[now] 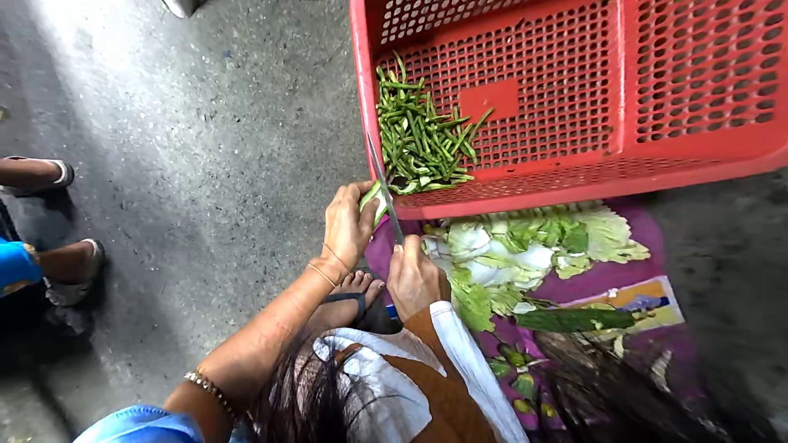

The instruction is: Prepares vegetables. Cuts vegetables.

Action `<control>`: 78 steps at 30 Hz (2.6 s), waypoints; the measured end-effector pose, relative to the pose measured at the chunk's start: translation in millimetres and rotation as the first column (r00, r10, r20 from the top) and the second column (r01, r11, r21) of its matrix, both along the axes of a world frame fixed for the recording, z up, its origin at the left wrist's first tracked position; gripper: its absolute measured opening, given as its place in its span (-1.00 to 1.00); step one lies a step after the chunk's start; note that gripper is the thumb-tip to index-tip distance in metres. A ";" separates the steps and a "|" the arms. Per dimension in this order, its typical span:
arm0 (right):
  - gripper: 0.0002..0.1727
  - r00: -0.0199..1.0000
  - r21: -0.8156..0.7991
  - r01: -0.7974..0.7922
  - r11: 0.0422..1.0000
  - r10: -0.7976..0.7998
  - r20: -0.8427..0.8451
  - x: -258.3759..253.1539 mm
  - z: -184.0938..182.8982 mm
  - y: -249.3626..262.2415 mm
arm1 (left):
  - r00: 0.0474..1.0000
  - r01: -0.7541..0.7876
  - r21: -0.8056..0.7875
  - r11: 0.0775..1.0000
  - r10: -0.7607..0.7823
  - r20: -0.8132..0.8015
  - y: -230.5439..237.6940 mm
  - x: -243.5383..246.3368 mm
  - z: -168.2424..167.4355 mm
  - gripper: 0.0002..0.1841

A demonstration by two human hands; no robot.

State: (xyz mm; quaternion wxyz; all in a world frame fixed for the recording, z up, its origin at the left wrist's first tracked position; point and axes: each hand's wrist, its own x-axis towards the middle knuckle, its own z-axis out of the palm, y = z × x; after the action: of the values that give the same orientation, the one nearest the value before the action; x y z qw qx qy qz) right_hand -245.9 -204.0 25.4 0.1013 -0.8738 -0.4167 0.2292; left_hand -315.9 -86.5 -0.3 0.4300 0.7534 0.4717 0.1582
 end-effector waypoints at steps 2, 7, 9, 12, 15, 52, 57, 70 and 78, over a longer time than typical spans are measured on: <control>-0.65 0.999 0.026 0.002 1.000 -0.003 0.033 -1.7 -4.9 -2.6 | 1.000 0.020 0.026 0.999 -0.020 0.007 3.2 -1.2 0.2 -0.75; -0.66 0.998 0.028 0.032 0.999 -0.034 0.056 -6.0 -7.8 -3.5 | 0.999 0.024 0.032 0.999 -0.025 0.033 6.3 -0.7 -1.3 -0.78; -0.66 0.996 0.053 0.040 0.998 -0.044 0.074 -8.1 -12.2 -4.1 | 0.999 0.027 0.032 0.999 -0.028 0.037 6.3 -0.7 -1.6 -0.77; -0.65 0.996 0.066 0.052 0.996 -0.057 0.072 -10.0 -17.6 -3.7 | 0.999 0.020 0.022 1.000 -0.020 0.030 5.4 -0.8 -0.1 -0.77; -0.66 0.998 -0.045 0.062 0.997 -0.061 0.031 -8.6 -11.0 3.5 | 0.999 0.023 0.008 1.000 -0.023 0.035 6.0 -1.3 0.2 -0.76; -0.66 0.999 -0.050 0.053 0.997 -0.052 0.014 -6.4 -6.8 3.4 | 1.000 -0.024 -0.074 0.997 0.024 0.003 -1.3 -2.0 2.3 -0.75; -0.67 0.994 0.029 0.057 0.998 -0.060 0.094 -10.4 -15.2 -0.7 | 0.999 -0.037 -0.082 0.996 0.038 0.011 -2.1 0.3 1.1 -0.75; -0.63 0.995 -0.302 0.015 0.953 -0.043 -0.088 3.5 0.8 31.2 | 1.000 0.009 -0.048 0.999 -0.010 -0.008 5.0 -2.7 2.9 -0.73; -0.60 0.952 -0.086 0.153 0.984 -0.171 -0.256 48.6 -1.5 22.2 | 0.908 -0.132 -0.747 0.651 0.381 0.172 2.9 -11.6 6.7 -0.58</control>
State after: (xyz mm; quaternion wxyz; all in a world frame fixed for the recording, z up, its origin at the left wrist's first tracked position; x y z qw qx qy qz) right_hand -197.3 -181.8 23.9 0.1454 -0.8699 -0.3189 0.3470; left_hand -327.5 -83.6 6.4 0.7325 0.4127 0.5236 0.1379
